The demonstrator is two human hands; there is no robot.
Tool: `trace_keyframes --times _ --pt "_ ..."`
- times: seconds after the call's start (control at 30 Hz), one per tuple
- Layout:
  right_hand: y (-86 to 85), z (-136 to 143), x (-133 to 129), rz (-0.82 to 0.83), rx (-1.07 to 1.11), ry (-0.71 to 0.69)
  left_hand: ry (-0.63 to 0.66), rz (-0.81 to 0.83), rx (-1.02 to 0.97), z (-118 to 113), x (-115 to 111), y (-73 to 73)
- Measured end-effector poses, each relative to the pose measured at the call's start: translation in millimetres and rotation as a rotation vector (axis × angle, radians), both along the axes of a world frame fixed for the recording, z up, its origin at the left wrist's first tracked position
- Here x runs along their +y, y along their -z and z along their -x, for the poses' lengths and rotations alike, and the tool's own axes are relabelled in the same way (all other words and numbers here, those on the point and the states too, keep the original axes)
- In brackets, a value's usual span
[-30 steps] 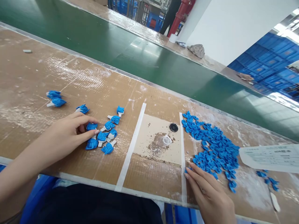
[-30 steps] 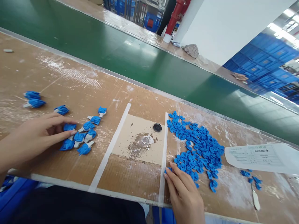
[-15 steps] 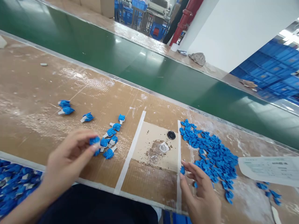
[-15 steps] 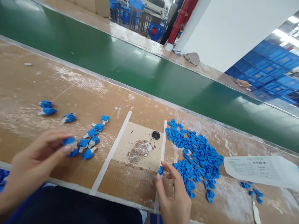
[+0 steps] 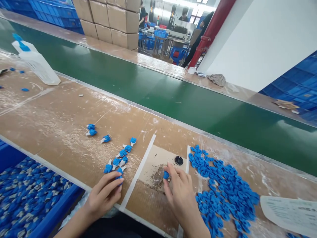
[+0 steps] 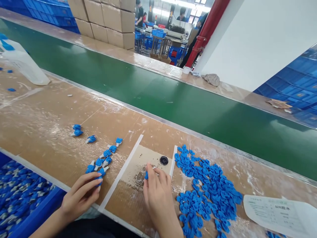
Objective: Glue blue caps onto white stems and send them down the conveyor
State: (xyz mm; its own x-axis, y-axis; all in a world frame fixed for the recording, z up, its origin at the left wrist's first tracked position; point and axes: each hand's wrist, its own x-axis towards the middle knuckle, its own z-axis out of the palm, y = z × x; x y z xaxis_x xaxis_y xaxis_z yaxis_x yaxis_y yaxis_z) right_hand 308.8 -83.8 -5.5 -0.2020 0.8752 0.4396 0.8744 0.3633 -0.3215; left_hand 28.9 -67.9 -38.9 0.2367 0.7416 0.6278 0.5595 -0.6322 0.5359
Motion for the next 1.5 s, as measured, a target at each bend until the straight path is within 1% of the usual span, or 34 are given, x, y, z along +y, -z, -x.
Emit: trace_keyframes --times 0.07,0.13,0.23,0.3,0.37,0.43,0.47,0.53,0.63,0.73,0.8,0.9,1.0,1.1,1.23,1.27,1.3,1.33,1.4,1.47,1.5 --pt "0.6 -1 -2 0.0 0.04 -0.002 -0.002 0.166 -0.159 -3 -2 -6.8" --pt "-1.7 1 -7 0.024 0.205 0.042 0.041 0.408 -0.406 -9 -3 -16.4" --pt "-11.1 18 -21 0.1 0.66 0.152 0.199 0.839 -0.758 -22 1 -31.7" --pt "-18.7 38 -31 0.133 1.025 0.196 0.346 1.076 -0.882 -31 6 -40.0" --pt "-25.0 61 -36 0.15 1.343 0.19 0.489 1.213 -0.959 -40 12 -46.7" --pt "-28.7 81 -38 0.15 1.559 0.178 0.61 1.289 -1.006 -46 17 -52.3" --pt "-29.7 89 -38 0.149 1.621 0.175 0.658 1.317 -1.02 -47 20 -54.8" --pt "-31.0 102 -37 0.123 1.673 0.2 0.731 1.363 -1.03 -48 24 -58.7" --pt "-33.3 114 -37 0.046 1.618 0.304 0.784 1.404 -1.008 -46 30 -61.2" --pt "-35.0 121 -36 -0.013 1.505 0.404 0.788 1.433 -0.978 -48 34 -60.0" --pt "-33.8 123 -36 -0.015 1.441 0.435 0.777 1.433 -0.976 -51 35 -58.0" --pt "-27.0 120 -36 0.003 1.327 0.446 0.768 1.42 -0.978 -56 35 -55.5" --pt "-16.9 114 -38 -0.04 1.158 0.444 0.755 1.415 -0.963 -63 35 -53.8" --pt "-9.6 104 -39 -0.066 0.973 0.417 0.725 1.391 -0.899 -72 34 -50.3" --pt "-9.5 86 -44 0.056 0.756 0.245 0.638 1.381 -0.729 -85 34 -46.1" --pt "-9.9 79 -47 0.088 0.725 0.21 0.621 1.387 -0.687 -85 35 -46.4" --pt "-9.7 70 -50 0.1 0.697 0.206 0.605 1.386 -0.65 -83 36 -47.4" --pt "-8.5 60 -54 0.091 0.665 0.249 0.585 1.37 -0.616 -78 37 -49.1" --pt "-2.6 32 -62 0.025 0.541 0.445 0.51 1.275 -0.537 -63 43 -53.6" --pt "7.3 1 -69 -0.032 0.334 0.697 0.358 1.103 -0.405 -40 52 -58.2" --pt "12.8 -15 -71 -0.019 0.205 0.733 0.253 1.001 -0.311 -27 59 -60.1"
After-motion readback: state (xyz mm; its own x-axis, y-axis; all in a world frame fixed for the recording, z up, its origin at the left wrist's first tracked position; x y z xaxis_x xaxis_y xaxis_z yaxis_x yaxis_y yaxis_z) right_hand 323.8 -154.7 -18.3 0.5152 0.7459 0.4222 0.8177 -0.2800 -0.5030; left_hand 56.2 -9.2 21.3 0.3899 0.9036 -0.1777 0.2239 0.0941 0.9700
